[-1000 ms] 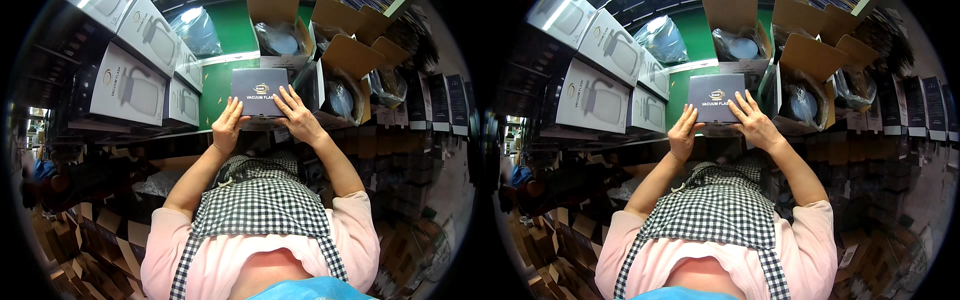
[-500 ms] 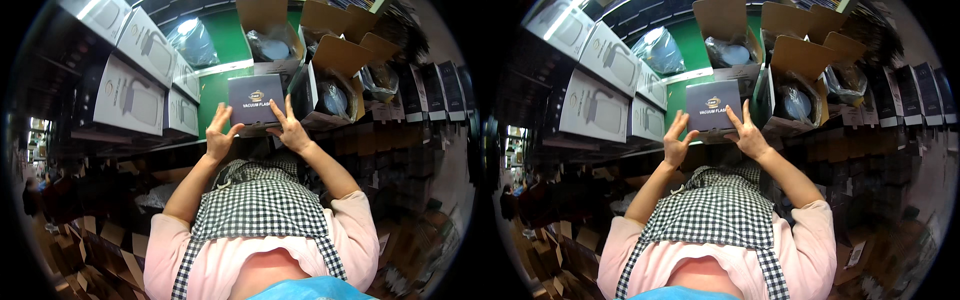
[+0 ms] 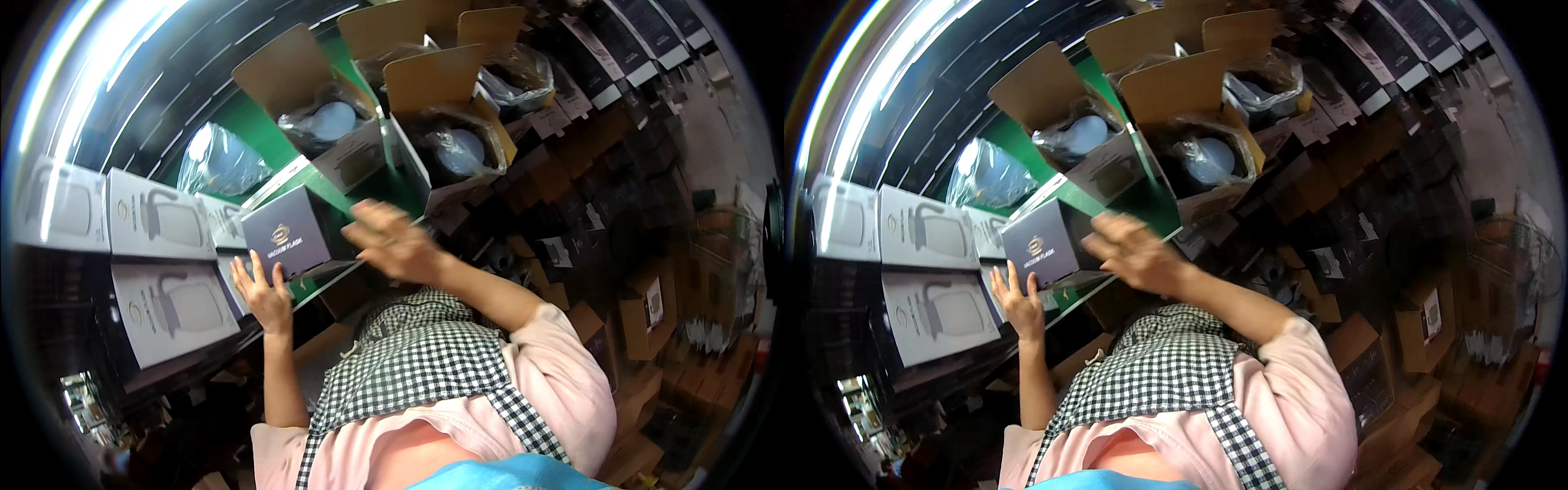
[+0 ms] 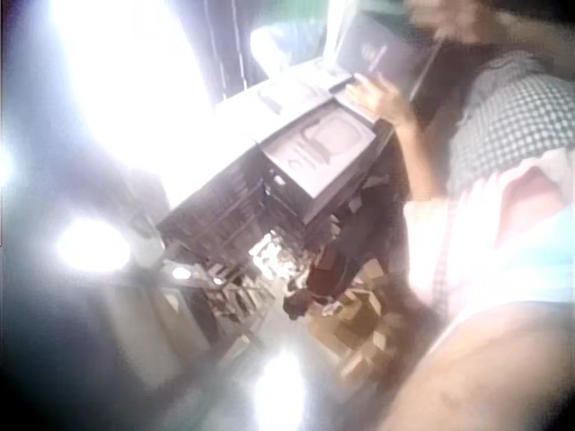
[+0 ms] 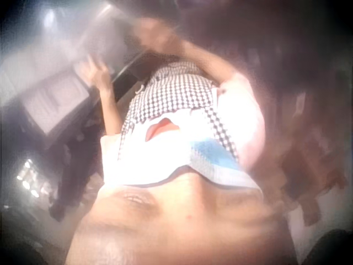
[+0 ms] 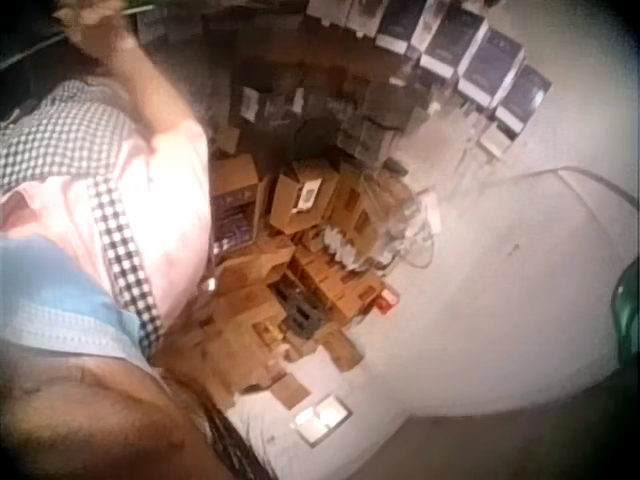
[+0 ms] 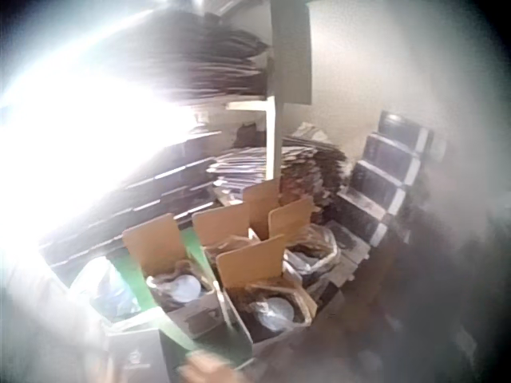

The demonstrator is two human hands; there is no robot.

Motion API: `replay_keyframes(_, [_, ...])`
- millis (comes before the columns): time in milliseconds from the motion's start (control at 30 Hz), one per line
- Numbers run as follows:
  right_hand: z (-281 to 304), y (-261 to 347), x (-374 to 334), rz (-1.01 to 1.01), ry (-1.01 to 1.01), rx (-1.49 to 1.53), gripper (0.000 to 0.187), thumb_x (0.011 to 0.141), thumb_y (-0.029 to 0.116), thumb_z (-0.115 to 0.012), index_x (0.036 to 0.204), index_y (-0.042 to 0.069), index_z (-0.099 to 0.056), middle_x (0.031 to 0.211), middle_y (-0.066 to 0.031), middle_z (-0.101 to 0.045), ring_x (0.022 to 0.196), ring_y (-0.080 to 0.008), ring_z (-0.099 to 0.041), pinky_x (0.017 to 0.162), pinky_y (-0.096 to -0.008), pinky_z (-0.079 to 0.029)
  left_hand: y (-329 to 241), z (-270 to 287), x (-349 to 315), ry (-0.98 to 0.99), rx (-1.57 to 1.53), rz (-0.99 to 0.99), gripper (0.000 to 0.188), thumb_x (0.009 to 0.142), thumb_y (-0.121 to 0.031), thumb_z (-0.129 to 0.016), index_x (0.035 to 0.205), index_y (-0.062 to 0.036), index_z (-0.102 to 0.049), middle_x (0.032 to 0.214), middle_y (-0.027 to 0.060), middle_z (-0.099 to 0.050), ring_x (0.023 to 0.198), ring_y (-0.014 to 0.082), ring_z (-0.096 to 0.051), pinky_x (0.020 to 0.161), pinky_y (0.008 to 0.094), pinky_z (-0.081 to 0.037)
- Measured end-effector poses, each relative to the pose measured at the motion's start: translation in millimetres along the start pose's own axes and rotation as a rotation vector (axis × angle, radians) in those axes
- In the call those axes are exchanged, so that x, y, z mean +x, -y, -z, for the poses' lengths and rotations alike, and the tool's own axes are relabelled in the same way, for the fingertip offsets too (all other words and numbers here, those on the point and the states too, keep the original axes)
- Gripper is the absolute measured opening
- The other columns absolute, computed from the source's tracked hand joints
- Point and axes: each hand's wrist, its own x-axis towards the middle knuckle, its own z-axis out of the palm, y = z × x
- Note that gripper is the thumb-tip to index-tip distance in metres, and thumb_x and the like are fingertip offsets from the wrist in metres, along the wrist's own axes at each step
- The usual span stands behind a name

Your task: The person tapes several large cardboard boxes using a handheld tape dispenser, moving between them in a warehouse setting, then moves to a workstation to place small boxed items into open shipping boxes.

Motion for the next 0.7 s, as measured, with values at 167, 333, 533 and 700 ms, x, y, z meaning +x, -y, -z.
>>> replay_keyframes(167, [134.1, -91.6, -51.1, -0.612, -0.172, -0.562, 0.098, 0.066, 0.041, -0.085, 0.147, 0.015, -0.036, 0.149, -0.031, -0.024, 0.128, -0.0472, -0.039, 0.105, -0.0526, -0.036, -178.7, 14.1, 60.7, 0.249, -0.889, -0.04, 0.063, 0.083, -0.025, -0.076, 0.134, 0.0007, -0.05, 0.113, 0.0224, -0.062, 0.101, 0.0305, -0.062, 0.085, 0.039, -0.051])
replay_keyframes(333, [154.2, -130.0, -74.5, -0.405, 0.183, -0.302, 0.024, 0.072, 0.018, -0.08, 0.089, 0.006, -0.071, 0.129, -0.0177, -0.048, 0.114, -0.0347, -0.053, 0.088, -0.0406, -0.051, -252.6, -68.8, 103.8, 0.487, -0.835, -0.022, 0.059, 0.083, -0.01, -0.063, 0.134, 0.0071, -0.04, 0.114, 0.0299, -0.058, 0.107, 0.0421, -0.058, 0.091, 0.0428, -0.049])
replay_keyframes(533, [129.2, -100.6, -9.2, -0.338, 0.085, -0.03, 0.016, 0.068, 0.011, -0.078, 0.077, 0.006, -0.066, 0.109, -0.0095, -0.054, 0.093, -0.029, -0.056, 0.075, -0.037, -0.051, -204.8, -43.4, 74.2, 0.371, -0.606, -0.092, 0.064, 0.076, 0.006, -0.057, 0.137, 0.0022, -0.039, 0.118, 0.0229, -0.047, 0.096, 0.0429, -0.058, 0.085, 0.0419, -0.052])
replay_keyframes(700, [42.7, -150.7, 7.0, -0.426, 0.035, -0.229, 0.034, 0.07, 0.006, -0.075, 0.096, 0.008, -0.054, 0.102, -0.0115, -0.056, 0.087, -0.0313, -0.061, 0.072, -0.0398, -0.05, -221.6, -41.5, 77.3, 0.199, -0.688, -0.221, 0.071, 0.082, -0.032, -0.071, 0.13, 0.012, -0.043, 0.111, 0.0248, -0.051, 0.103, 0.0393, -0.052, 0.09, 0.0427, -0.046])
